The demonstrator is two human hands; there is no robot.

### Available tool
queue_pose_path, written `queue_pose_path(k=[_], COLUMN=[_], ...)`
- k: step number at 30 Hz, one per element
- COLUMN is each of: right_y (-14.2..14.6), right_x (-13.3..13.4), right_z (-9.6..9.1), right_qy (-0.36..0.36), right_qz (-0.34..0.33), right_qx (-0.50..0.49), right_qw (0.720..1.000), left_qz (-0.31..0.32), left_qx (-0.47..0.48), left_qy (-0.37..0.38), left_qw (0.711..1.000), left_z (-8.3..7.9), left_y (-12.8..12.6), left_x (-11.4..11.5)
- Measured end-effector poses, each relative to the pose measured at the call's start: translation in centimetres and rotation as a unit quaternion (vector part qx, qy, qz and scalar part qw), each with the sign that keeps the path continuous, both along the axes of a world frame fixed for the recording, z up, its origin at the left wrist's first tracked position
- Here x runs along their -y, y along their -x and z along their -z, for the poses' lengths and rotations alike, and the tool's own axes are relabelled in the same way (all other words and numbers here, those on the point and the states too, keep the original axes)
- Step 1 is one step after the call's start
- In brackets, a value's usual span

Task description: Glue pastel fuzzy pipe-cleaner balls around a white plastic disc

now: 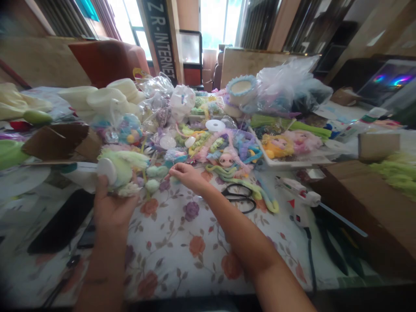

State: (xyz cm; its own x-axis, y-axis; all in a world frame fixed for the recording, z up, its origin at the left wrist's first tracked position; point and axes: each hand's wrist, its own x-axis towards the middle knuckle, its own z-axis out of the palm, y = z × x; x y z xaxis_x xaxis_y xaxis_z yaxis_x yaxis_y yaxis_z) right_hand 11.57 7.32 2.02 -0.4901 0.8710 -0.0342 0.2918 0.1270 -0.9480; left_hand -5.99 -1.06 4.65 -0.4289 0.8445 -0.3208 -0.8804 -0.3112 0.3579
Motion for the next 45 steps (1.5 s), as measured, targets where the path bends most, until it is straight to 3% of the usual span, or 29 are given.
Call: queue_pose_path(k=[6, 12, 17, 20, 21, 22, 24, 27, 29, 31, 33, 41, 45], right_y=[4.8, 5.7, 0.8, -4.8, -6.7, -8.5, -11.4, -13.9, -14.3, -14.0, -13.6, -14.0, -14.3], right_x=[-2.1, -1.5, 0.7, 3.0, 3.9, 4.7, 6.2, 7.3, 7.2, 6.6, 5.6, -0.5, -0.9], right_z=[0.5, 0.7, -1.1, -1.7, -1.5, -1.1, 0.2, 2.6, 3.6, 4.0, 4.0, 3.8, 3.3], right_qy=[-0.063, -0.129, -0.108, 0.04, 0.051, 0.021, -0.122, -0.33, -0.394, -0.413, -0.412, -0.4, -0.4], right_qz=[0.04, 0.011, 0.022, -0.001, 0.009, 0.04, 0.128, 0.165, 0.15, 0.142, 0.143, 0.148, 0.183], right_qx=[0.114, 0.195, 0.187, 0.083, 0.055, 0.051, 0.117, 0.264, 0.33, 0.368, 0.381, 0.338, 0.312], right_qw=[0.991, 0.972, 0.976, 0.996, 0.997, 0.998, 0.977, 0.891, 0.845, 0.821, 0.816, 0.839, 0.842], left_qz=[-0.006, -0.001, 0.01, 0.05, 0.068, 0.082, 0.097, 0.103, 0.116, 0.118, 0.115, 0.128, 0.137], left_qx=[0.003, 0.014, -0.002, -0.014, -0.015, -0.016, -0.017, -0.026, -0.036, -0.048, -0.057, -0.064, -0.066], left_qy=[-0.016, -0.031, -0.03, 0.01, 0.031, 0.051, 0.081, 0.086, 0.084, 0.086, 0.092, 0.077, 0.051], left_qw=[1.0, 0.999, 1.0, 0.999, 0.997, 0.995, 0.992, 0.991, 0.989, 0.988, 0.987, 0.987, 0.987], left_z=[-0.1, 0.2, 0.1, -0.2, -0.3, -0.5, -0.8, -0.9, -0.8, -0.6, -0.3, 0.6, 0.8], left_y=[-0.2, -0.2, -0.4, -1.2, -1.5, -1.9, -2.7, -3.6, -3.9, -4.0, -4.0, -4.6, -5.3], left_x=[-0.1, -0.2, 0.2, 0.4, 0.4, 0.4, 0.4, 0.2, 0.1, 0.0, 0.0, -0.1, 0.0])
